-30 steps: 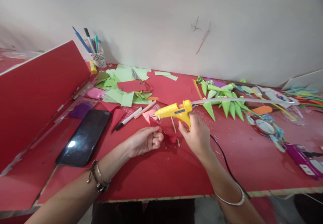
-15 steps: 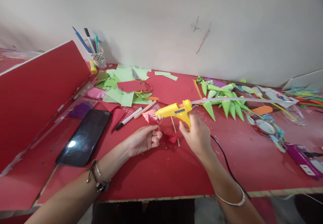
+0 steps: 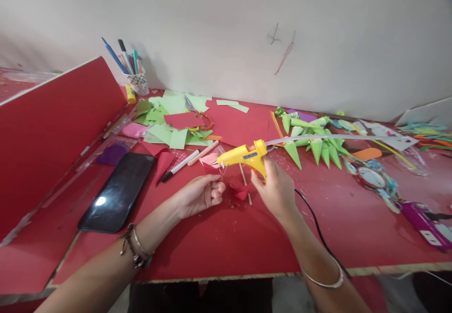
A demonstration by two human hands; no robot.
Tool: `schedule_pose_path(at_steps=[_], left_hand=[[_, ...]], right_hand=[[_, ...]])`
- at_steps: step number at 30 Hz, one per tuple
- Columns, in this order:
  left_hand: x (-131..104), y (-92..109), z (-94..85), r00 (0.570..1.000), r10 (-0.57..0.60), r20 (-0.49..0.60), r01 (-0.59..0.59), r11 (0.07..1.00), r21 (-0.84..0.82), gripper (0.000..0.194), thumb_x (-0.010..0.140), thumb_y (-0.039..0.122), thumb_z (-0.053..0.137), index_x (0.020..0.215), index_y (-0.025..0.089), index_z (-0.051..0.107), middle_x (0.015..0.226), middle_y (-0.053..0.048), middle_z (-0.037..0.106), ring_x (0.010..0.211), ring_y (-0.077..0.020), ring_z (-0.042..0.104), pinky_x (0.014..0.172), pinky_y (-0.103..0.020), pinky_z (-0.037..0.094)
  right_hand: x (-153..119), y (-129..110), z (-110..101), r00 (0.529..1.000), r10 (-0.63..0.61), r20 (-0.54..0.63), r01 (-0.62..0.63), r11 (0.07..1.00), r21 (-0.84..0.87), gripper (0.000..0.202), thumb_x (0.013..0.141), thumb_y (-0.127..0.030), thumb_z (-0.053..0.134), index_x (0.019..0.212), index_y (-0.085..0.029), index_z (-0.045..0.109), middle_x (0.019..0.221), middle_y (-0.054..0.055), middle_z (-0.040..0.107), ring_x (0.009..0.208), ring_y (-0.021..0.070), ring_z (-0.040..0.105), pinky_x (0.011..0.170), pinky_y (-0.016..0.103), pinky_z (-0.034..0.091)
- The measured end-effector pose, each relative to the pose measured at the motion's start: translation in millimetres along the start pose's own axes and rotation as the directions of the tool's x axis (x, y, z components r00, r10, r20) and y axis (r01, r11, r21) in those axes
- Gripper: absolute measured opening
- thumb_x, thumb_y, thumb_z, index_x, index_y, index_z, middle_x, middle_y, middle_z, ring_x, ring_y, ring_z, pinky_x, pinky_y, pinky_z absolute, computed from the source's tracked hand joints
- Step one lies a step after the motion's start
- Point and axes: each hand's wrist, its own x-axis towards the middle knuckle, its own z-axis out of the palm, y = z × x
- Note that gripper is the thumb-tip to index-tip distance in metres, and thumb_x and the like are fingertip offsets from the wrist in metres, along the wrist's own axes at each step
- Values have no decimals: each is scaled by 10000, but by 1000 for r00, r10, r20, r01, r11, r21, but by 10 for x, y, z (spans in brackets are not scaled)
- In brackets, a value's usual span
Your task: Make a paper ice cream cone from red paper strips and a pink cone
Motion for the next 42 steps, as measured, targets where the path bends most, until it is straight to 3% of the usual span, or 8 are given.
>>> schedule_pose_path(at_steps=[20, 42], left_hand=[[-8, 7, 22, 999, -32, -33, 31, 999, -39, 250, 864, 138, 350, 639, 113, 455, 542, 8, 497, 432, -38, 449, 449, -143, 388], [11, 3, -15, 999, 25, -27, -26, 998, -51, 249, 851, 106, 353, 626, 115, 460, 556, 11, 491, 428, -33, 422, 465, -158, 394]], right_hand=[[-7, -12, 1, 1000, -5, -27, 7, 998, 57, 282, 810, -272, 442, 1029, -99, 483, 803, 112, 627, 704, 204, 607, 530, 275, 459], [-6, 11, 19, 1000, -19, -17, 19, 1000, -13, 289, 815, -269, 417, 1025, -87, 498, 793, 117, 634, 678, 204, 605, 508, 281, 449]])
